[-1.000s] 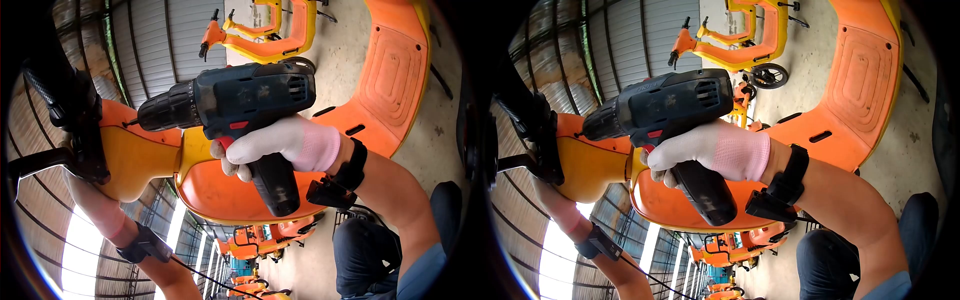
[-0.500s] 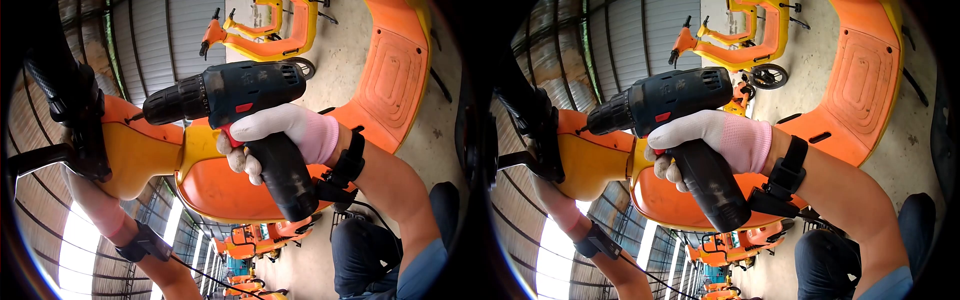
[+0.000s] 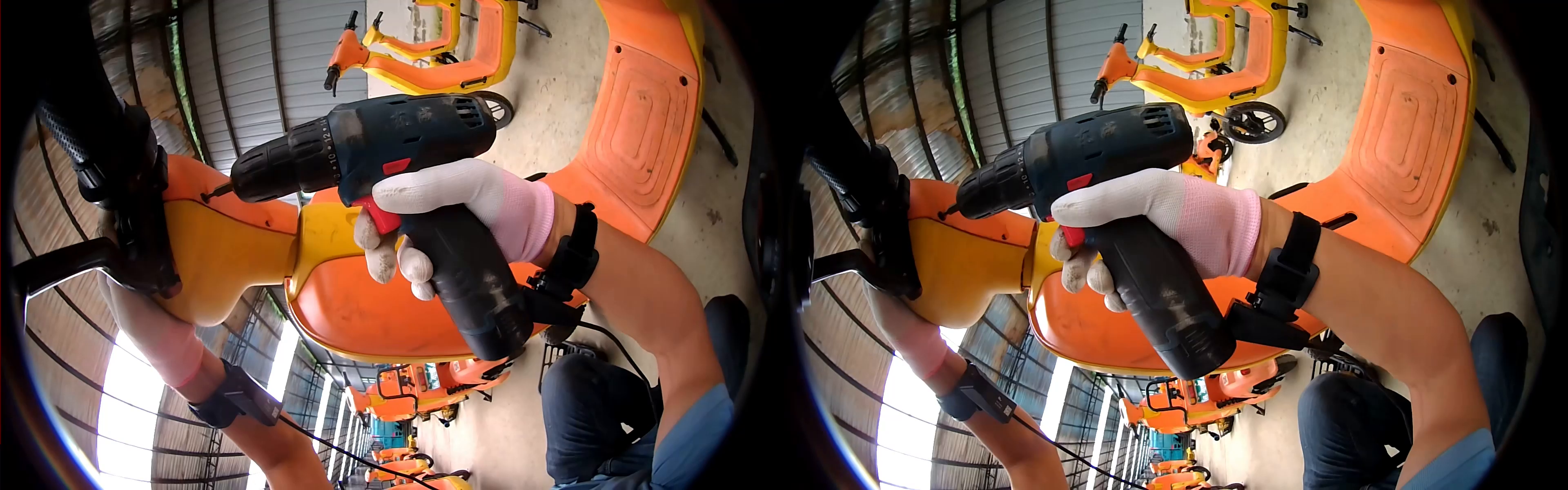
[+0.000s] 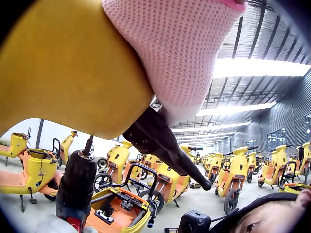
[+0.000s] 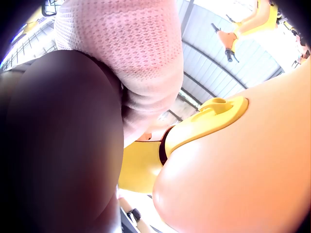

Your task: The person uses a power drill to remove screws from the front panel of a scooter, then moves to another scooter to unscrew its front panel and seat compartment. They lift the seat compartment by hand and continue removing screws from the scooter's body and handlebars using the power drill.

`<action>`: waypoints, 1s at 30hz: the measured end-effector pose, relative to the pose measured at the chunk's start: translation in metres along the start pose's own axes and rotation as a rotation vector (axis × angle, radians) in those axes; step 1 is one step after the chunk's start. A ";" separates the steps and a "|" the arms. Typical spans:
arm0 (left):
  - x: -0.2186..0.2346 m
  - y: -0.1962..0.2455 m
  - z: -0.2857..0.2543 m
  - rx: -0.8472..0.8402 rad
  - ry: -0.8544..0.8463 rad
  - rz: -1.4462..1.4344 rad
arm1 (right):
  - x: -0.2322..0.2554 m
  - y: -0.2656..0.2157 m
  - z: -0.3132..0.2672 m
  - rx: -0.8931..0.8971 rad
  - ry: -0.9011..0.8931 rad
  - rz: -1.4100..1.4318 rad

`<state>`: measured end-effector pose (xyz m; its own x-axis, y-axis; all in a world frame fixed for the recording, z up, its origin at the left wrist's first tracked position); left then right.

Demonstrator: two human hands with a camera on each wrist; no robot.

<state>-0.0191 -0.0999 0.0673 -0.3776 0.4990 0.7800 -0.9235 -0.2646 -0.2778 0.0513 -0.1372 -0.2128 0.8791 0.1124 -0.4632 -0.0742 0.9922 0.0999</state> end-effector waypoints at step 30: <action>0.001 -0.003 -0.003 -0.004 0.059 -0.145 | 0.005 0.000 -0.001 0.055 -0.024 -0.061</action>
<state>-0.0164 -0.0964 0.0677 -0.2438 0.5796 0.7776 -0.9687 -0.1835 -0.1670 0.0558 -0.1368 -0.2159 0.8924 0.0497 -0.4485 0.0052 0.9927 0.1204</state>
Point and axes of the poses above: each hand's wrist, its own z-axis towards the middle knuckle, its own x-axis out of the back of the hand, y = z × x, the point moved 8 cm from there along z, towards the middle knuckle, and after that the axes turned 13 degrees about z, right-handed, at the moved point
